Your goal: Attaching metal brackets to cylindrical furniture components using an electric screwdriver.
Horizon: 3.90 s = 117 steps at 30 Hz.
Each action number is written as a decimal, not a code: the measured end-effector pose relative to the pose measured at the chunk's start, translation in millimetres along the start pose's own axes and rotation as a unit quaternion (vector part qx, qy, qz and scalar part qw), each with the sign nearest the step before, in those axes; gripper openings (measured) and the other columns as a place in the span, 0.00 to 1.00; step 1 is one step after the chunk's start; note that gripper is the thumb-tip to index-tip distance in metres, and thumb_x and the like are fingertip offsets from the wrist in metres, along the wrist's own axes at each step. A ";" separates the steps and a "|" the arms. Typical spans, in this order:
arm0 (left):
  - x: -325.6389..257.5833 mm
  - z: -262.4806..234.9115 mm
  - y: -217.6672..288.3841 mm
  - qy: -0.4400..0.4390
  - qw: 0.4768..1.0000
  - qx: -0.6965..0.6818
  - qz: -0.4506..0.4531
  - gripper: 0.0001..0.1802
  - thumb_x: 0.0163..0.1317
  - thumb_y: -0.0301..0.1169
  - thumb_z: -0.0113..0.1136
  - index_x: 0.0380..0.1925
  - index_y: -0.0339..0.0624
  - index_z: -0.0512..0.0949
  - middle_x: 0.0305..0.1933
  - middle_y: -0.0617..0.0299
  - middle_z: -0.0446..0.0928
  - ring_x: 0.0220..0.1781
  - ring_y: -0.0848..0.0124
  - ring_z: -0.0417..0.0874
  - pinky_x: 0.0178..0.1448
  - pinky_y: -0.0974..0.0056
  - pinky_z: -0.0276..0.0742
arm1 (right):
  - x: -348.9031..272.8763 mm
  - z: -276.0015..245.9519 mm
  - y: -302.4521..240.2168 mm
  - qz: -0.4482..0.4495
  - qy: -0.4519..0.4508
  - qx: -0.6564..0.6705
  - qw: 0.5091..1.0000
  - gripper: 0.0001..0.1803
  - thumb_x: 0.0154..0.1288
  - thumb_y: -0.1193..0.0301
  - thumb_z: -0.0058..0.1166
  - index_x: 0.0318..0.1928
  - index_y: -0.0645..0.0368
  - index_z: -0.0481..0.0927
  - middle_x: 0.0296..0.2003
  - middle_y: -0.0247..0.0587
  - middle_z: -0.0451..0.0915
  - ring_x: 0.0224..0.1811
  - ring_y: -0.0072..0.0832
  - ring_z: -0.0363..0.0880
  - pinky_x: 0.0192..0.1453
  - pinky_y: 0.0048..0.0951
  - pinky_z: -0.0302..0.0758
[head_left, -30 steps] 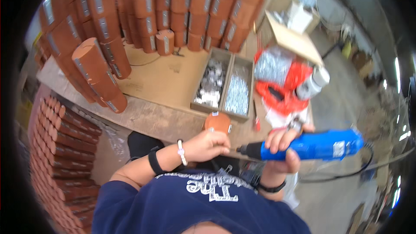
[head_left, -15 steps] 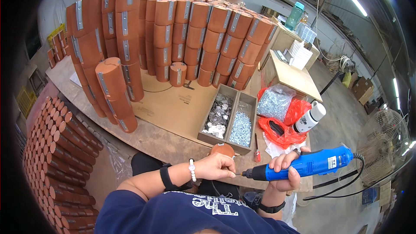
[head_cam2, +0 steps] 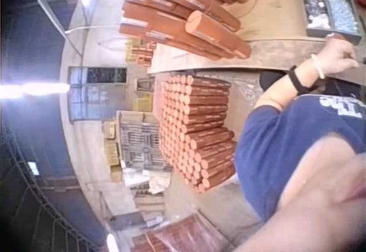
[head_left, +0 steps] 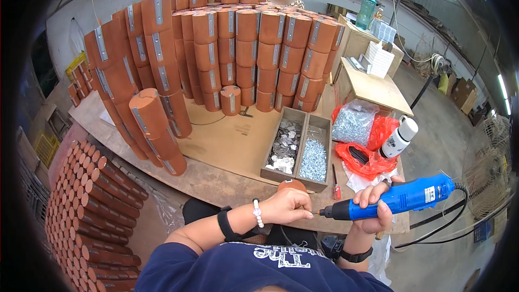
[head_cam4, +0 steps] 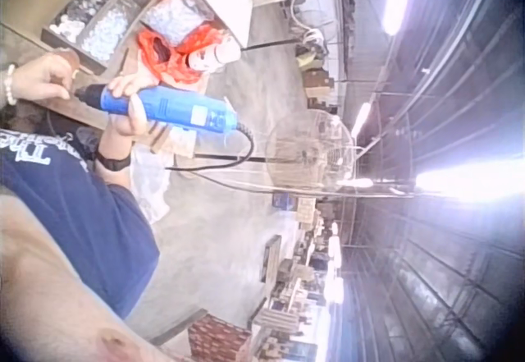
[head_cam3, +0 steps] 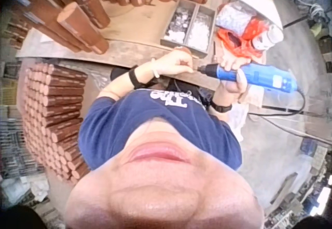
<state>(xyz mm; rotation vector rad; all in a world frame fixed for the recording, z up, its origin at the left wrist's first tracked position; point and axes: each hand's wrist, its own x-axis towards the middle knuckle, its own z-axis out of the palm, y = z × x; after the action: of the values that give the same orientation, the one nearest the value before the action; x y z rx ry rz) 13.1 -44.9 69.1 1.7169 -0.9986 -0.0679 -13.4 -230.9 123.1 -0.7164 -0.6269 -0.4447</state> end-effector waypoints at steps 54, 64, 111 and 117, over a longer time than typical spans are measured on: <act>6.5 -1.0 12.9 -0.031 0.993 0.110 0.008 0.14 0.46 0.33 0.60 0.33 0.38 0.71 0.39 0.57 0.72 0.42 0.63 0.72 0.47 0.61 0.64 | -4.2 -10.6 -8.5 -0.005 0.022 -0.011 1.000 0.33 0.46 0.74 0.45 0.55 0.56 0.48 0.23 0.40 0.66 0.22 0.29 0.69 0.31 0.34 0.71; -15.2 7.5 -9.5 0.171 0.906 0.366 -0.127 0.49 0.33 0.52 0.66 0.53 0.38 0.57 0.53 0.41 0.55 0.55 0.45 0.57 0.57 0.53 0.56 | 0.5 -8.7 -13.7 -0.060 0.066 -0.050 0.995 0.30 0.47 0.73 0.44 0.52 0.59 0.52 0.23 0.40 0.66 0.22 0.29 0.69 0.30 0.33 0.72; -34.2 -7.7 -49.8 0.132 0.951 0.207 -0.189 0.50 0.29 0.34 0.70 0.55 0.36 0.53 0.48 0.45 0.62 0.51 0.52 0.65 0.56 0.59 0.62 | 5.5 -17.2 -7.3 -0.049 0.004 -0.060 0.997 0.29 0.49 0.72 0.43 0.54 0.61 0.53 0.25 0.40 0.67 0.24 0.28 0.68 0.33 0.32 0.69; -32.1 -23.6 -54.0 0.107 0.964 0.155 -0.189 0.51 0.33 0.40 0.69 0.56 0.35 0.51 0.50 0.45 0.62 0.52 0.56 0.65 0.56 0.58 0.62 | 3.5 -20.4 -9.1 -0.040 0.006 -0.070 0.997 0.28 0.50 0.72 0.42 0.54 0.61 0.53 0.26 0.40 0.67 0.25 0.28 0.68 0.33 0.33 0.68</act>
<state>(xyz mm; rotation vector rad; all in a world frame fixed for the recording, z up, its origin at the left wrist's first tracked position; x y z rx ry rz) 35.4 -3.6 21.3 2.1355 -0.5320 0.0296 -8.4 -252.3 117.6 -0.8236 -0.6191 -0.5708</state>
